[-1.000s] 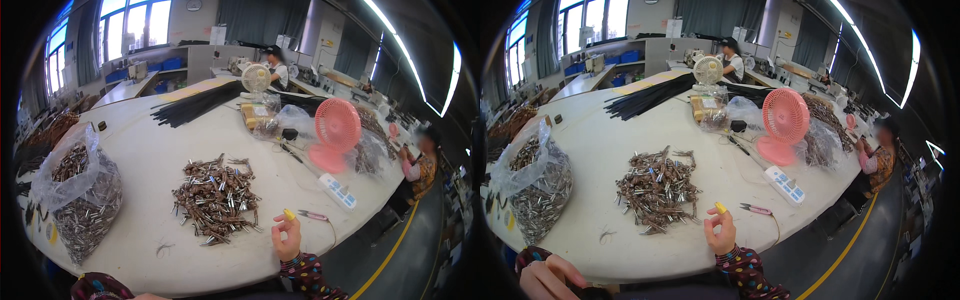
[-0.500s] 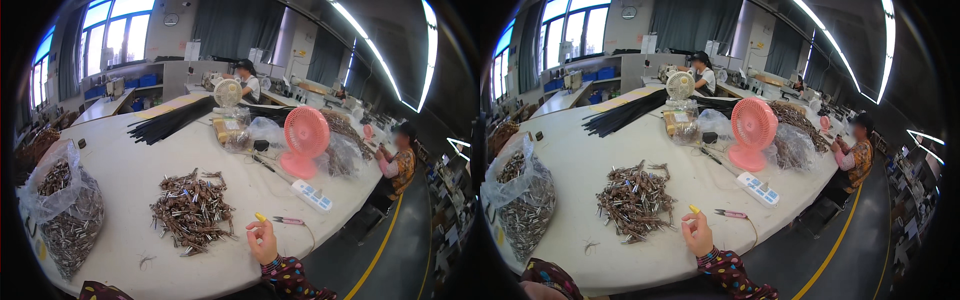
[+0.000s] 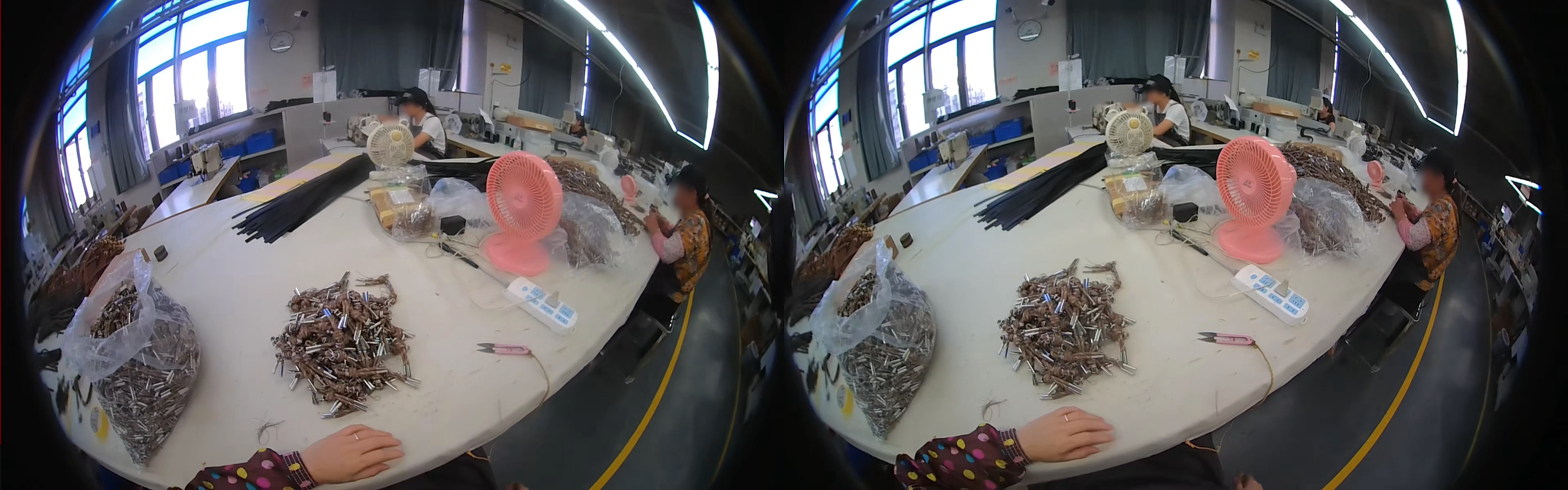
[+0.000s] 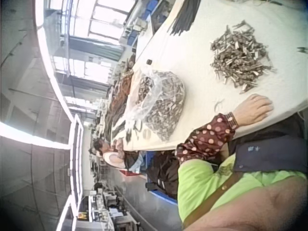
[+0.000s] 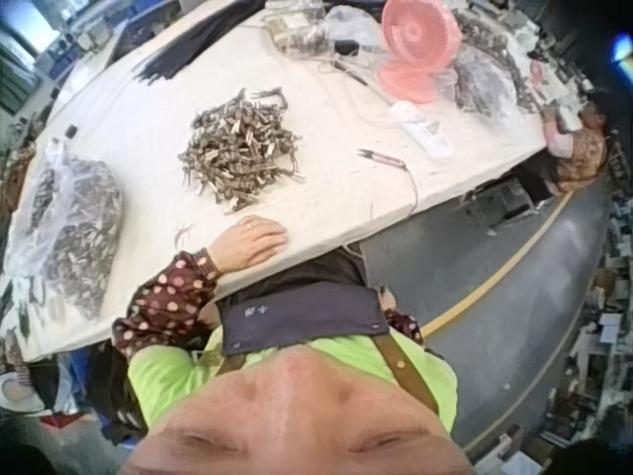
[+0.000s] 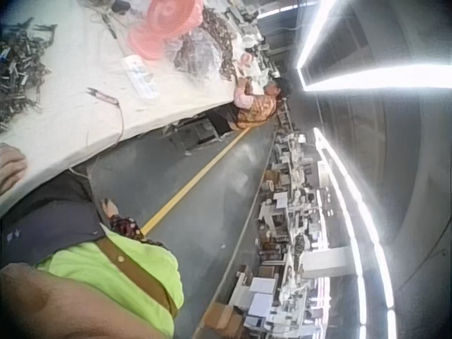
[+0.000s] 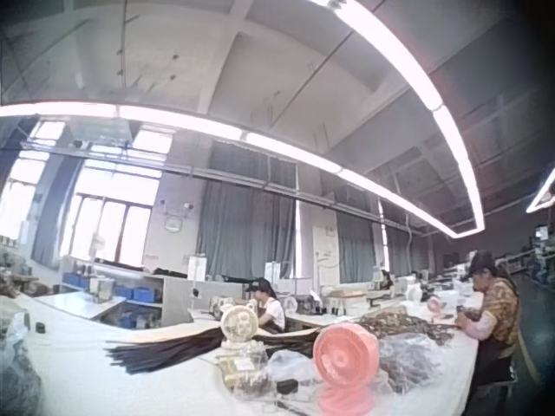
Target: Assembling small cords onto metal zipper pulls by hand.
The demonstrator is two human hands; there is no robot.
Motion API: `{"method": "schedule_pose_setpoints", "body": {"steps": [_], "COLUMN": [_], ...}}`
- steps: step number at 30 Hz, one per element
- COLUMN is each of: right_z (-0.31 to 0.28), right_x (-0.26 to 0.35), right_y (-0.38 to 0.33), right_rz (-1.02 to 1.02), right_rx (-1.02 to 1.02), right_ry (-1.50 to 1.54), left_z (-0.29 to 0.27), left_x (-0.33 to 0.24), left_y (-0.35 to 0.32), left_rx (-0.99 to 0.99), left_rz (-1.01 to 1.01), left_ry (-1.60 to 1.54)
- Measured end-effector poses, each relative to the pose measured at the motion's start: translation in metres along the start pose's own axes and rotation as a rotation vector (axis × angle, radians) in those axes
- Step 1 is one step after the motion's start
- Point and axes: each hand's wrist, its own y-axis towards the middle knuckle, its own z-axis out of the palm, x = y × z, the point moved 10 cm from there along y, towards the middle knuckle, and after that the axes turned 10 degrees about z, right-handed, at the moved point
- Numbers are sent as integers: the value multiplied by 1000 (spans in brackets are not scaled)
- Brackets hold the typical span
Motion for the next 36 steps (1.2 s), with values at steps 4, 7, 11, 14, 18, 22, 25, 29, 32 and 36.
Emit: {"method": "schedule_pose_setpoints", "body": {"steps": [4,7,11,14,18,22,25,29,32,36], "right_z": [69,60,64,67,68,75,81,95,93,71], "right_x": [28,50,80,102,84,76,71,66,62,61], "right_y": [-1,45,110,127,114,101,87,73,58,41], "right_rz": [-157,-139,-106,-81,-11,62,95,142,186,250], "right_rx": [16,143,333,525,792,1002,1131,1271,1371,1504], "right_ry": [-361,-334,-290,-242,-202,-127,-60,34,115,219], "left_z": [21,13,-4,12,24,22,24,17,5,4], "left_x": [8,5,2,11,20,27,23,21,11,10], "left_y": [-5,-2,1,-5,-12,-13,-16,-8,1,2], "left_rx": [129,134,14,68,123,124,95,65,45,66], "left_rz": [-83,-109,-138,-176,-138,-163,-156,-139,-129,-144], "left_ry": [-4,9,-61,-165,-168,-228,-166,-70,-44,0]}}
